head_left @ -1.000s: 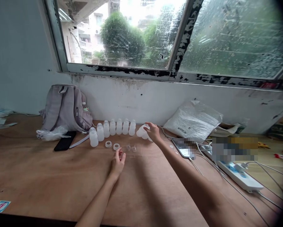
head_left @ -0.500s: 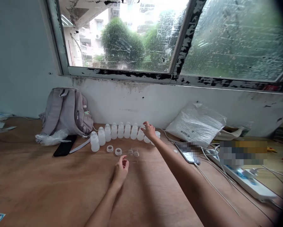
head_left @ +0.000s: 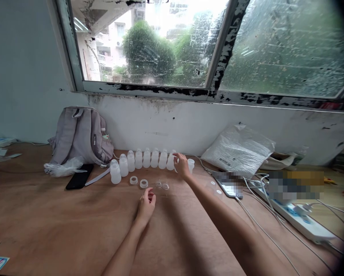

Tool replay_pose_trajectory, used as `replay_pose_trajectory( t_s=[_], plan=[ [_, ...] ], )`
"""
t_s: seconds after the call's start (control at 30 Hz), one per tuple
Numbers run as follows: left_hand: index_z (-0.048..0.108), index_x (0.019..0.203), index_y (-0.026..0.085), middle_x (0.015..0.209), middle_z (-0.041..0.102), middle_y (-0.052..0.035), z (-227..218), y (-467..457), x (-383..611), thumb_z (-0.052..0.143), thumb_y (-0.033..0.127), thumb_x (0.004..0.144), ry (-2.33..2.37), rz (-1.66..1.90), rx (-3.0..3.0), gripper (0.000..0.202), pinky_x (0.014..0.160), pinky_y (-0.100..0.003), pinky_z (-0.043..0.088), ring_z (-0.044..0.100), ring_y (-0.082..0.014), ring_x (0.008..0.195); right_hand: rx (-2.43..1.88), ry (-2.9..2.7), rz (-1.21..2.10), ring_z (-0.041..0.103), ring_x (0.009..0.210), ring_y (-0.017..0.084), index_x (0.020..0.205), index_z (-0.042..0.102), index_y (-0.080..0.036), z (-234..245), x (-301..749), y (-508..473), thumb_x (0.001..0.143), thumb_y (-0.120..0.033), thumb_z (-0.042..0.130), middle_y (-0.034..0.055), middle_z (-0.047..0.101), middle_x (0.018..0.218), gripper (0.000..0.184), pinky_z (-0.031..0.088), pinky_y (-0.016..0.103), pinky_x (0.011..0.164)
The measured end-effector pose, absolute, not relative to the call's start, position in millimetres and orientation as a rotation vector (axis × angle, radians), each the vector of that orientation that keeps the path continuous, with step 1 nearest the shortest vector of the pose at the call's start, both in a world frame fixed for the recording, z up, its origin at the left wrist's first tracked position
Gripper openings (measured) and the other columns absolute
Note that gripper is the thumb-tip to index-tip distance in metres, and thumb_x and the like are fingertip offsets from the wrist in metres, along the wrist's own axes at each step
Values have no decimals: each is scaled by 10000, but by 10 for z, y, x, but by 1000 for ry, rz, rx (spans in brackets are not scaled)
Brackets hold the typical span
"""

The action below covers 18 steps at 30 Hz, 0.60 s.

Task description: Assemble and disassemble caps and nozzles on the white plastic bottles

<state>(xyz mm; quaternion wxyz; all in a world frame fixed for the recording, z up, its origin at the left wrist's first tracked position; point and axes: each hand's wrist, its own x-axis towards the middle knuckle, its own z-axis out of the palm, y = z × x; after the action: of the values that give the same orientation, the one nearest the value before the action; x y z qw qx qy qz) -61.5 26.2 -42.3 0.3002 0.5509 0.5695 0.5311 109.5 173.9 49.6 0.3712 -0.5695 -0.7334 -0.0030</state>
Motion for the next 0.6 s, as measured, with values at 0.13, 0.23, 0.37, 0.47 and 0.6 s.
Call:
replay_pose_trajectory(
  t_s=[0.13,0.23,0.37,0.47,0.6],
  plan=[
    [466,1108,170,774,580,-23,-380,275,-670,486,207,727,1596,1366,1451,383,576,-223,456,544,-87,507,-1383,-1956,121,556,858,173,999,565,-155,8,1013,1274,650,-28,388,72,625,943,411,417,282,754],
    [300,1266,194,640,556,25,-309,335,-725,427,210,762,1632,1197,1412,520,426,-201,409,492,-79,352,-1330,-2014,191,561,835,185,975,578,-175,-272,965,968,618,-61,464,53,634,890,391,430,293,743],
    [438,1148,164,523,520,34,-195,443,-767,470,210,744,1767,1050,1445,408,436,-214,409,516,-116,370,-1200,-1896,286,541,795,185,902,562,-183,-325,953,736,696,-131,455,49,588,838,238,441,311,705],
    [562,836,160,737,562,-53,-143,448,-712,546,175,692,1849,1112,1495,146,621,-274,449,592,-171,635,-1158,-1715,272,523,727,177,824,549,-187,-268,991,636,720,-182,478,51,540,813,126,442,307,666],
    [552,711,181,1007,496,-86,-124,405,-433,566,233,698,1726,1350,1677,56,833,-344,390,540,-212,912,-1189,-1579,343,493,602,140,808,537,-192,-275,1115,549,726,-232,503,22,507,772,98,436,279,607]
  ],
)
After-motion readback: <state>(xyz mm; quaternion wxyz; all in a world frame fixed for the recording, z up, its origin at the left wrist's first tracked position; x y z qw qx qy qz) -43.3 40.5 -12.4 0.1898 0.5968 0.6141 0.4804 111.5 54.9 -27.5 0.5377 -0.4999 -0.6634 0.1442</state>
